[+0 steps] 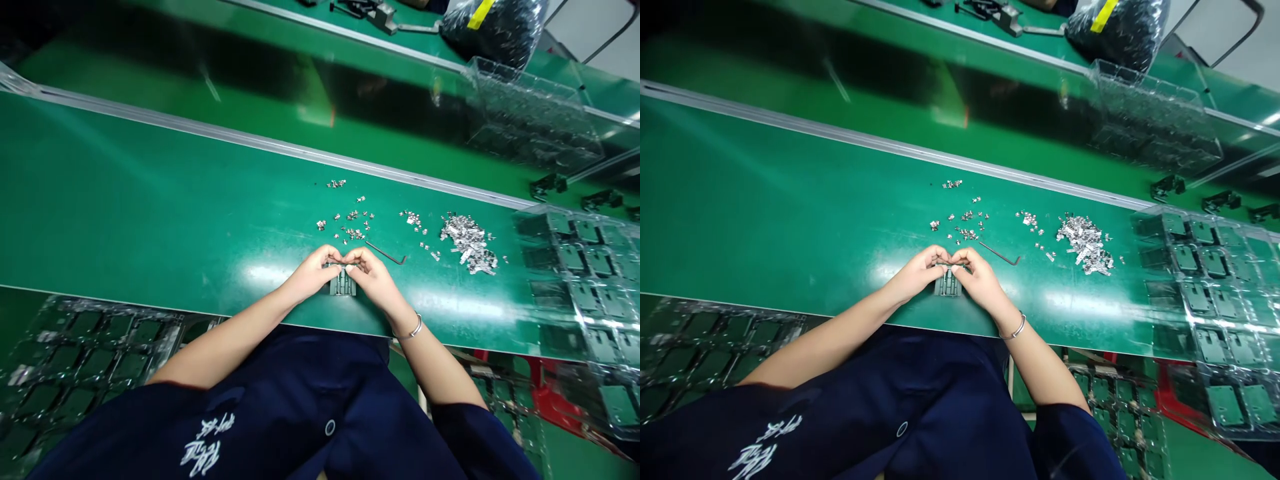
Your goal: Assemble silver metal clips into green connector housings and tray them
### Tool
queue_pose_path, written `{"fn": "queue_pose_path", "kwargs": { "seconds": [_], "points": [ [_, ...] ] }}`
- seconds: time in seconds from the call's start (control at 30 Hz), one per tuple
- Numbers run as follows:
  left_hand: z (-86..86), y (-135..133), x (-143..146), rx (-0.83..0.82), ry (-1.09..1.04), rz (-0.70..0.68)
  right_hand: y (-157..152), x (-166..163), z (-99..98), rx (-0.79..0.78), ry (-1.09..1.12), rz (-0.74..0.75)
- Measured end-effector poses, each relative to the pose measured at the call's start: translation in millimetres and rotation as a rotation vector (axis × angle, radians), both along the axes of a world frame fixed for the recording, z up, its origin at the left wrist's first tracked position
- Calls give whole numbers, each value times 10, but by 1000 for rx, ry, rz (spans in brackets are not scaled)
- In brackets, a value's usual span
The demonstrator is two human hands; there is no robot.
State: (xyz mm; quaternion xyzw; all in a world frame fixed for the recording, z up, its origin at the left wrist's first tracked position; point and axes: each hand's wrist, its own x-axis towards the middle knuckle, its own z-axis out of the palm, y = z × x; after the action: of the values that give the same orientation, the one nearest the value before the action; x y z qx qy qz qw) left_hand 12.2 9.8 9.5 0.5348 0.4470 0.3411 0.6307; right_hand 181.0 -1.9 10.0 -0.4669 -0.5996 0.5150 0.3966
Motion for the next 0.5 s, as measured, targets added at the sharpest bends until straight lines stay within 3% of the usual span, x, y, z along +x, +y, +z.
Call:
{"fn": "queue_pose_path", "kwargs": {
  "seconds": [0.13,0.23,0.33,0.4,0.5],
  "points": [
    [8,-40,-217,122,-16,152,-127,205,-15,117,32,-94],
    [56,-13,-386,232,85,284,-368,208,52,269,-291,35],
    [84,71,-459,335,278,233,-372,188,92,295,-471,117],
    [45,131,-452,449,437,103,-72,381,109,268,-426,-28],
    [-89,194,-393,648,556,-108,697,1094,251,152,-414,-534]
  ]
}}
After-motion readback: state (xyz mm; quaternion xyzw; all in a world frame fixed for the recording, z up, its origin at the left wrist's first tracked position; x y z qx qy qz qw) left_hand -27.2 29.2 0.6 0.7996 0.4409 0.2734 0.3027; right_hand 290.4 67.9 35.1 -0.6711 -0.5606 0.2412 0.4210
